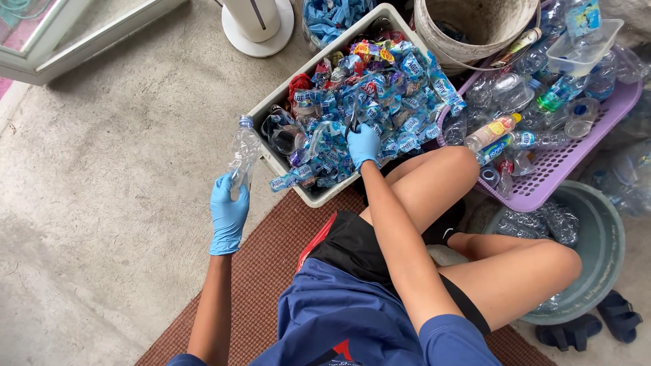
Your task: The person sits on a mat and uses scissors to cut plastic water bottles. They pick up bottles from a purple basket, cut them into pieces, and place the cut pieces into a white bin. The person repeats this process for multiple bottles throughout the video.
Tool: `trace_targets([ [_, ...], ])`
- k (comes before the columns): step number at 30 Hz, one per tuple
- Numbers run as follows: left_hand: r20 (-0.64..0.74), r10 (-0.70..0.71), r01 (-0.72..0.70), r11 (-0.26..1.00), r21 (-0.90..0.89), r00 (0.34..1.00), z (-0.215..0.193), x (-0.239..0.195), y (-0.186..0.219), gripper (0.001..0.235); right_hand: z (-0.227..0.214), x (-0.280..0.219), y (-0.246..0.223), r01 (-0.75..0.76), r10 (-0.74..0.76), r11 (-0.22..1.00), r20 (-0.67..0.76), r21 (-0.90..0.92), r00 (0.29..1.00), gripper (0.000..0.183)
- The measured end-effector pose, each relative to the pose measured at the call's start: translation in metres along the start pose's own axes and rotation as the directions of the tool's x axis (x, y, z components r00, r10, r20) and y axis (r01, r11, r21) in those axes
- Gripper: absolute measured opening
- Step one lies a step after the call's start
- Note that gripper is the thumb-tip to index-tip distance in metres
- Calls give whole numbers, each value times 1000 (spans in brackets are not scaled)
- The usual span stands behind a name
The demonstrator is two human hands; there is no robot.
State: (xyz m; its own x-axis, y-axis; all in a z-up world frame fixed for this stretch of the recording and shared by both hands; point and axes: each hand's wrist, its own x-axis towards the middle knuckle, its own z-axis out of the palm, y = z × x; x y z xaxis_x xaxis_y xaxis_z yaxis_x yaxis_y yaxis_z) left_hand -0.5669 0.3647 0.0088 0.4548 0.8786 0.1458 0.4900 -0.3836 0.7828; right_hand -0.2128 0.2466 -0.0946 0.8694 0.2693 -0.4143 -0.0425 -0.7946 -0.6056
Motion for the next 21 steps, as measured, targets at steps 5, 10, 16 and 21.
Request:
trace_targets([
  [5,-16,-12,11,997,-71,1000,10,-6,-6,28,-34,-40,-34,120,-51,905,175,-409,983,27],
  [10,26,-3,5,994,-110,1000,14,-8,17,32,18,-9,18,233,-101,782,252,-578,962,20],
  [16,52,-45,53,983,-176,998,21,-13,40,30,13,-5,15,330,-205,778,280,-534,938,13],
  [21,79,-84,101,966,-236,993,31,-19,40,30,10,0,12,434,-401,713,187,-551,897,11],
])
